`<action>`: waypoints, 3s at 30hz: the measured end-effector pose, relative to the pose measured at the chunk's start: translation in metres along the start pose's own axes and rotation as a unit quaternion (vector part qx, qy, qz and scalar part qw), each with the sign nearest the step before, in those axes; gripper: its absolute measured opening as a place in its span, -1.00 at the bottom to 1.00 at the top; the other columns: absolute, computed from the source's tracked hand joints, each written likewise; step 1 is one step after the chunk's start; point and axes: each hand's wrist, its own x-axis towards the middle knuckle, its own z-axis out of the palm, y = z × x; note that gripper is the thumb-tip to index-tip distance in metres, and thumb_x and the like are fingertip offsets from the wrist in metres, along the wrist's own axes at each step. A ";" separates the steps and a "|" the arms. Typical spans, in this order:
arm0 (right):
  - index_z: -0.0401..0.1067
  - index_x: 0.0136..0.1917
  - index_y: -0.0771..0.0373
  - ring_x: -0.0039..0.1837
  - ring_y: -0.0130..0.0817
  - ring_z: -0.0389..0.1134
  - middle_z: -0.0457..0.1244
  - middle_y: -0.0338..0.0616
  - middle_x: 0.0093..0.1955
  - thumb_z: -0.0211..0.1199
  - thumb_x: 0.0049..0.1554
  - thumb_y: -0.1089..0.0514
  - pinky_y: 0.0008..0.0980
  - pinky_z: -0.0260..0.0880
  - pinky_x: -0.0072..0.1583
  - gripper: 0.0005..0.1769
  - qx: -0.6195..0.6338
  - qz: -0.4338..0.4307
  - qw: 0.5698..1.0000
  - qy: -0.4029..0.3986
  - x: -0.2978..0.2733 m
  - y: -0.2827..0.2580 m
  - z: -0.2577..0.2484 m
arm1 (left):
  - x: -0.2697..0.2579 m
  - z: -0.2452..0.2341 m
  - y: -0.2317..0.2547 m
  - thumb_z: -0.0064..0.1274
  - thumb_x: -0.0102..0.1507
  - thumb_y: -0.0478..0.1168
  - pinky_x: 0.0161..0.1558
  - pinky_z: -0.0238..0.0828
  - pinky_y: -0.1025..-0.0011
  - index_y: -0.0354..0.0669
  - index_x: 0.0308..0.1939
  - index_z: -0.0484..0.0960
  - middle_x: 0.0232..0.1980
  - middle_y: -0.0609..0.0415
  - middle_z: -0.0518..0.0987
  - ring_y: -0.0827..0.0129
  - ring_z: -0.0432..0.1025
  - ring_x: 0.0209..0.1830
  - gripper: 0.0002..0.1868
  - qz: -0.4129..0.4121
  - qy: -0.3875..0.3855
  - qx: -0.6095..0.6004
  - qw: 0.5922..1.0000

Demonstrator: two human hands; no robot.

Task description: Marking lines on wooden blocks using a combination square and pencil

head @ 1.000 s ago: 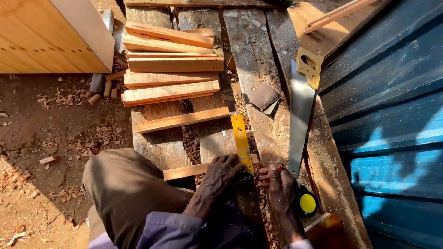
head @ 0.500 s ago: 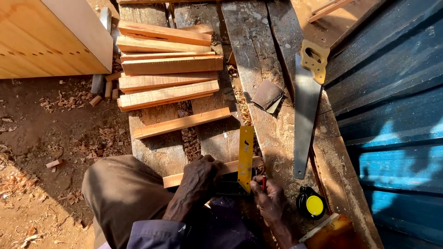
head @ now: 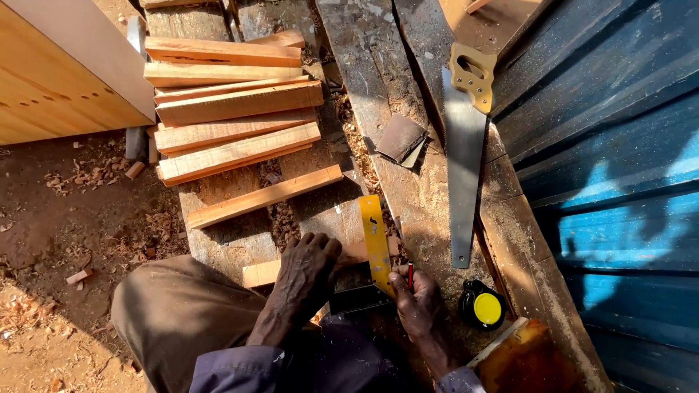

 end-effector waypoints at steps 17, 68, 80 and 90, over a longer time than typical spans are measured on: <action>0.66 -0.10 0.32 -0.50 -0.50 0.16 0.28 -0.11 -0.50 0.49 0.06 0.20 -0.56 0.21 -0.45 -0.84 0.189 0.130 0.973 0.000 -0.013 -0.045 0.004 | 0.004 0.016 0.038 0.25 0.13 0.07 0.20 0.13 -0.01 -0.04 0.31 0.52 0.25 -0.33 0.45 -0.15 0.37 0.23 -0.31 0.088 0.048 -0.041 0.994; 0.66 0.01 0.16 -0.22 -0.23 0.41 0.36 -0.13 -0.37 -0.13 0.35 -0.33 -0.20 0.50 -0.01 -0.32 -0.042 0.030 0.997 -0.064 0.016 -0.083 -0.063 | 0.008 0.027 0.037 0.20 0.16 0.21 0.23 0.15 -0.01 0.13 0.29 0.58 0.22 -0.21 0.56 -0.08 0.40 0.25 -0.35 0.064 0.051 -0.021 0.996; 0.53 -0.49 0.19 -0.55 -0.26 0.26 0.25 -0.05 -0.61 0.25 0.30 -0.04 -0.40 0.32 -0.41 -0.45 0.008 -0.183 0.975 -0.123 0.104 -0.105 -0.022 | 0.007 0.039 0.033 0.23 0.14 0.17 0.21 0.10 -0.07 0.13 0.33 0.53 0.23 -0.23 0.52 -0.11 0.35 0.26 -0.30 0.072 0.047 -0.021 0.996; 0.59 0.15 0.37 -0.41 -0.31 0.44 0.45 0.26 -0.26 0.26 0.23 0.10 -0.42 0.54 -0.38 -0.67 0.052 -0.155 0.982 -0.096 0.000 -0.070 -0.052 | 0.007 0.030 0.038 0.28 0.10 0.11 0.16 0.11 -0.06 0.10 0.27 0.56 0.22 -0.22 0.50 -0.10 0.33 0.24 -0.33 0.072 0.058 -0.027 0.995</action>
